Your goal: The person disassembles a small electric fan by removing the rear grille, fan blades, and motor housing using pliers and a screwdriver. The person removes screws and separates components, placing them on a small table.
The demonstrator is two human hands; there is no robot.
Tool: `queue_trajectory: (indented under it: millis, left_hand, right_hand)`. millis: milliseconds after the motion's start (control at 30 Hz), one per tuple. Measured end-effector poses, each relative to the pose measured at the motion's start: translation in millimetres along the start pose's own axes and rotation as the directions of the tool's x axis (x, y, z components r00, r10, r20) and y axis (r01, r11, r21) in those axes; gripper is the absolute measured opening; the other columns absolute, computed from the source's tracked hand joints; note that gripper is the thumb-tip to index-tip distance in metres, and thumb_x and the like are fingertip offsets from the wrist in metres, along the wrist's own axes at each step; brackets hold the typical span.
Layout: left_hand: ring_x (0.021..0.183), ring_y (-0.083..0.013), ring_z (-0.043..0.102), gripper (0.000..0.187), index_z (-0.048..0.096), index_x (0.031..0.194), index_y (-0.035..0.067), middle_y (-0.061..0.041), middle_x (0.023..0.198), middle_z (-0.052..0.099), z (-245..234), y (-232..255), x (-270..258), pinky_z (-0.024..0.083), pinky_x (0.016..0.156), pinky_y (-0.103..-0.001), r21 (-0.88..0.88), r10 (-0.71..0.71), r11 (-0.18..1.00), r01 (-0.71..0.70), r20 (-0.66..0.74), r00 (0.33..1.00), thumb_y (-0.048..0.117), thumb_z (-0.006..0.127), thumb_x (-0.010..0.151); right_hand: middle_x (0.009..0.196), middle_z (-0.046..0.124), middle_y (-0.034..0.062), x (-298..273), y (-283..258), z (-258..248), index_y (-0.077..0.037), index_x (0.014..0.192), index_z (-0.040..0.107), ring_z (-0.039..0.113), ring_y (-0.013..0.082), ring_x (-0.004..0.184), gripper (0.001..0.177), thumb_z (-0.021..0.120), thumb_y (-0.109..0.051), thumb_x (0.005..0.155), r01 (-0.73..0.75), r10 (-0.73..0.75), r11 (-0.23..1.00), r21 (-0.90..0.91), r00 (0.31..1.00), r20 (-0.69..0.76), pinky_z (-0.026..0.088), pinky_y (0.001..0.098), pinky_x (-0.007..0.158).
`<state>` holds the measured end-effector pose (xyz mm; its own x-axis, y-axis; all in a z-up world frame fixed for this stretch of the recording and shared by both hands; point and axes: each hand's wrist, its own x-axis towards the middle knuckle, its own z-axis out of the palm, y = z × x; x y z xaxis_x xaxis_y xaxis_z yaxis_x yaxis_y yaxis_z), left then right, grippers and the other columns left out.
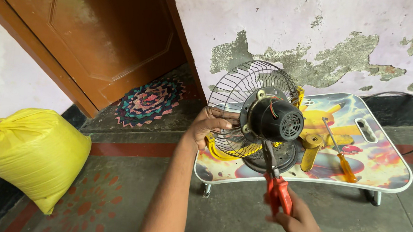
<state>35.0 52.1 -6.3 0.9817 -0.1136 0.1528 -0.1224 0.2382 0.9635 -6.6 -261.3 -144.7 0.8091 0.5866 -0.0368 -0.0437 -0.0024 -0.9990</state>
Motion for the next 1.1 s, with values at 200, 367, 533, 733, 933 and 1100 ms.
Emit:
queue_trajectory:
  millis: [200,367,533,733,933,1100]
  left_hand:
    - [0.094,-0.0213,0.075,0.04,0.073,0.114,-0.005,-0.015,0.106,0.077,19.4,-1.3,4.4,0.06,0.091,-0.038,-0.053,0.064,0.996,-0.07,-0.11,0.992,-0.002,0.075,0.074]
    - [0.089,-0.0217,0.075,0.038,0.073,0.111,-0.005,-0.014,0.101,0.078,39.3,-21.8,27.3,0.062,0.084,-0.038,-0.029,0.107,0.992,-0.126,-0.357,0.928,-0.001,0.075,0.074]
    - [0.086,-0.0229,0.074,0.04,0.07,0.116,-0.007,-0.014,0.1,0.076,42.9,-27.2,29.6,0.062,0.084,-0.039,-0.072,0.126,0.986,-0.153,-0.29,0.949,0.001,0.075,0.078]
    - [0.087,-0.0245,0.077,0.046,0.066,0.12,-0.009,-0.017,0.099,0.076,45.0,-22.2,22.8,0.063,0.084,-0.04,-0.07,-0.033,0.997,0.013,-0.292,0.956,0.004,0.074,0.076]
    - [0.093,-0.0204,0.074,0.054,0.066,0.128,-0.009,-0.017,0.103,0.077,50.3,-18.6,18.3,0.058,0.089,-0.033,0.086,0.036,0.996,-0.012,-0.283,0.958,0.008,0.076,0.078]
    - [0.093,-0.019,0.074,0.057,0.065,0.13,-0.008,-0.016,0.103,0.076,53.3,-20.7,17.9,0.061,0.086,-0.036,0.018,0.006,1.0,-0.001,-0.266,0.964,0.008,0.076,0.077]
  right_hand:
    - [0.126,0.056,0.0235,21.6,-8.6,-5.7,0.0,0.144,0.041,0.053,0.0432,0.121,0.085,0.058,0.012,0.062,0.363,-0.64,0.646,-0.672,0.737,-0.217,0.044,0.0497,0.101]
    - [0.126,0.052,0.0272,56.9,-31.7,-25.2,0.003,0.146,0.039,0.05,0.0467,0.118,0.078,0.054,0.015,0.07,0.366,-0.775,0.501,-0.784,0.592,-0.219,0.043,0.053,0.103]
    - [0.124,0.049,0.0285,79.1,-37.4,-34.8,0.003,0.147,0.037,0.048,0.0479,0.115,0.083,0.055,0.014,0.067,0.33,-0.716,0.527,-0.783,0.668,-0.201,0.043,0.0533,0.1]
    - [0.123,0.048,0.0328,85.6,-26.7,-29.7,0.007,0.147,0.034,0.047,0.0499,0.114,0.081,0.055,0.015,0.07,0.38,-0.768,0.482,-0.789,0.618,-0.172,0.042,0.0549,0.099]
    - [0.108,0.054,0.0285,90.8,-29.7,-37.5,0.005,0.133,0.043,0.055,0.0479,0.103,0.049,0.06,-0.009,0.088,0.241,-0.645,0.489,-0.838,0.747,-0.162,0.05,0.0555,0.081]
    - [0.106,0.058,0.0264,69.4,-25.3,-5.9,0.002,0.129,0.043,0.061,0.0474,0.096,0.046,0.057,-0.015,0.09,0.124,-0.47,0.593,-0.795,0.856,-0.217,0.054,0.0565,0.079]
